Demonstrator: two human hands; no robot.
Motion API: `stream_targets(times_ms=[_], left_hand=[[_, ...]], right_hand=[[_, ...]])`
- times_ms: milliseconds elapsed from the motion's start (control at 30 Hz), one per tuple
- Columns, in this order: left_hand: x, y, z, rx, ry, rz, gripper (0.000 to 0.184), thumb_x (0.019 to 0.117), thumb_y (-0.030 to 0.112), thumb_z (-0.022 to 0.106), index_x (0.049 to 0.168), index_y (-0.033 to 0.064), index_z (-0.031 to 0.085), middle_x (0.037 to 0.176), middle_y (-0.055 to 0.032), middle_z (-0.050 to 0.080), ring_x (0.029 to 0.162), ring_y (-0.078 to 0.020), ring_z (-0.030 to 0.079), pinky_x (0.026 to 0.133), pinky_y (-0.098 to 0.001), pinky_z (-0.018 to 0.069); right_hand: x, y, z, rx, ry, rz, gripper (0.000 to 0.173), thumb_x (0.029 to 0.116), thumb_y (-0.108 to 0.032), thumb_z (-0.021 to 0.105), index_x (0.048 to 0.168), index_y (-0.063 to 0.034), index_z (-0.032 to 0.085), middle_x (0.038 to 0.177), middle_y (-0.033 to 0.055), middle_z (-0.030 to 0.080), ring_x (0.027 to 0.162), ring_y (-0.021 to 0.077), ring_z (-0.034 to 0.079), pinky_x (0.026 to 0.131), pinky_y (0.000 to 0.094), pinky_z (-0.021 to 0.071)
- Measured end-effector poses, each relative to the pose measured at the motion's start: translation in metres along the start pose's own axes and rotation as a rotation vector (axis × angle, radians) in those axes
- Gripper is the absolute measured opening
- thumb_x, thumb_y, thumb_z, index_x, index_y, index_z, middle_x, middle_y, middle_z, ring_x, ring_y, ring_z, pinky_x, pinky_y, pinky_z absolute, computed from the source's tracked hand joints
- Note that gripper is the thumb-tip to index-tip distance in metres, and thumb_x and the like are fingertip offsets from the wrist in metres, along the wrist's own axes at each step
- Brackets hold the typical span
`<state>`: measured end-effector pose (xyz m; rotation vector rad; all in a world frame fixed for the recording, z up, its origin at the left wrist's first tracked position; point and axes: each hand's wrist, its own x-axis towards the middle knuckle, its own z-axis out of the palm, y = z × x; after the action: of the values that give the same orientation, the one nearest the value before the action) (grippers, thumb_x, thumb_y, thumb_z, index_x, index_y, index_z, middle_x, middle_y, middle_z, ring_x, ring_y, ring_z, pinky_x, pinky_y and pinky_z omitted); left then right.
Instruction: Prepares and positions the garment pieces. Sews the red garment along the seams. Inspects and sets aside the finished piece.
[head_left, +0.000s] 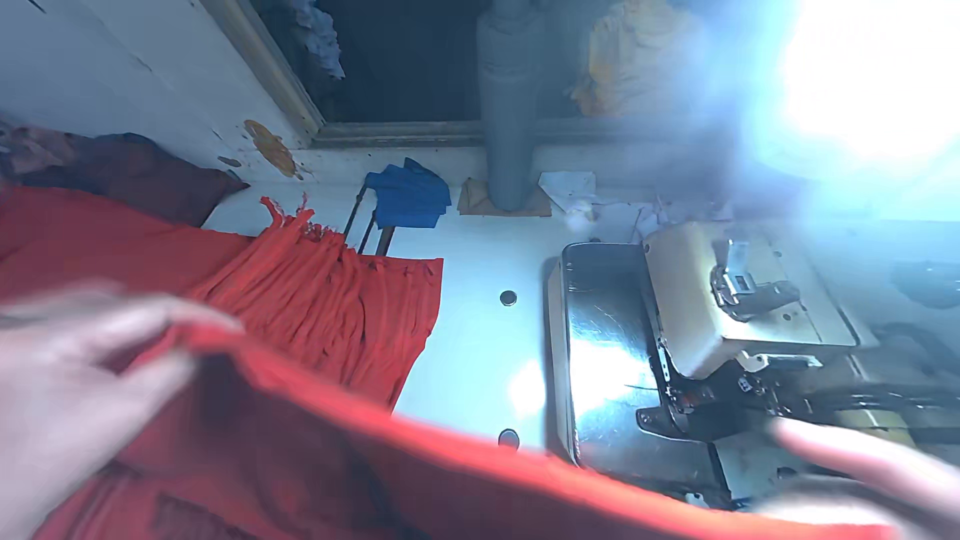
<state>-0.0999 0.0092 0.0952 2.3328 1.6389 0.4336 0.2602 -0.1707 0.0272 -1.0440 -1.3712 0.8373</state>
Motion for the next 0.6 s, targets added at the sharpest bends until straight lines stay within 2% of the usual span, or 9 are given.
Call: stream_targets(times_ms=[33,67,100,133,167,233,367,500,600], left_hand=[[0.003,0.006,0.009,-0.011,0.145,0.05,0.019,0.0921,-0.008,0.058,0.106,-0.0176,0.068,0.103,-0.0307,0.069,0.099,-0.0355,0.065,0.095,-0.0493,0.0465],[0.004,0.016,0.021,-0.058,0.199,0.163,0.026,0.093,0.002,0.059,0.112,-0.0123,0.069,0.11,-0.0243,0.07,0.106,-0.0298,0.066,0.098,-0.0461,0.0492],[0.003,0.028,0.036,-0.165,0.173,0.297,0.029,0.0948,0.015,0.061,0.116,-0.0032,0.072,0.114,-0.0116,0.072,0.11,-0.0164,0.067,0.102,-0.0377,0.0515],[0.001,0.043,0.053,-0.304,0.092,0.424,0.031,0.0968,0.025,0.064,0.119,0.0063,0.074,0.118,-0.0006,0.074,0.115,-0.0069,0.065,0.109,-0.0361,0.0485],[-0.001,0.059,0.071,-0.423,-0.002,0.519,0.033,0.0979,0.032,0.065,0.121,0.0111,0.075,0.121,0.0049,0.074,0.12,-0.0024,0.064,0.117,-0.0391,0.0428],[-0.002,0.079,0.103,-0.565,-0.104,0.634,0.034,0.0982,0.033,0.065,0.121,0.0101,0.075,0.118,0.0032,0.076,0.12,-0.003,0.064,0.122,-0.0467,0.0324],[-0.001,0.086,0.131,-0.547,-0.003,0.61,0.02,0.0947,0.032,0.069,0.101,0.0176,0.08,0.083,0.0095,0.071,0.086,0.0006,0.065,0.114,-0.0408,0.0361],[0.0,0.084,0.132,-0.546,0.043,0.615,0.014,0.0949,0.027,0.069,0.086,0.0203,0.077,0.081,0.0115,0.07,0.088,0.0016,0.066,0.117,-0.0418,0.0325],[0.001,0.082,0.128,-0.522,0.095,0.58,0.012,0.092,0.024,0.07,0.083,0.0197,0.076,0.082,0.0124,0.071,0.089,0.0032,0.067,0.119,-0.0411,0.0322]], right_hand=[[0.006,0.005,0.013,-0.05,-0.002,0.006,0.042,0.0934,0.0,0.065,0.135,-0.0019,0.063,0.114,-0.0031,0.076,0.097,0.0007,0.071,0.087,0.0212,0.0602],[0.012,0.011,0.027,-0.088,-0.015,0.001,0.04,0.0941,0.002,0.065,0.133,0.0061,0.061,0.107,0.0022,0.077,0.092,-0.0004,0.07,0.084,0.0192,0.0585],[0.018,0.019,0.039,-0.113,-0.026,-0.008,0.039,0.0945,0.003,0.064,0.132,0.0121,0.058,0.102,0.0065,0.077,0.088,-0.0008,0.069,0.082,0.0175,0.0577],[0.022,0.027,0.05,-0.125,-0.022,-0.016,0.039,0.0939,0.004,0.063,0.131,0.0155,0.057,0.098,0.0091,0.077,0.084,-0.0004,0.069,0.079,0.0166,0.0572],[0.024,0.034,0.058,-0.127,-0.011,-0.026,0.04,0.0934,0.004,0.062,0.131,0.017,0.056,0.096,0.0103,0.077,0.083,0.0008,0.07,0.079,0.0169,0.0578],[0.027,0.045,0.067,-0.13,0.02,-0.047,0.044,0.0928,0.004,0.062,0.134,0.0175,0.053,0.097,0.0108,0.077,0.084,0.0028,0.072,0.08,0.018,0.0594],[0.029,0.055,0.071,-0.151,0.061,-0.079,0.051,0.0917,0.003,0.064,0.138,0.0167,0.048,0.094,0.0084,0.077,0.084,0.002,0.071,0.079,0.0164,0.0585],[0.031,0.061,0.074,-0.125,0.084,-0.087,0.051,0.0902,0.004,0.063,0.139,0.0141,0.05,0.096,0.0082,0.077,0.087,0.0032,0.071,0.081,0.0171,0.0584],[0.023,0.063,0.073,-0.126,0.18,-0.107,0.033,0.0976,-0.006,0.065,0.128,0.0046,0.059,0.108,0.0082,0.076,0.094,0.0097,0.074,0.083,0.0244,0.0628]])
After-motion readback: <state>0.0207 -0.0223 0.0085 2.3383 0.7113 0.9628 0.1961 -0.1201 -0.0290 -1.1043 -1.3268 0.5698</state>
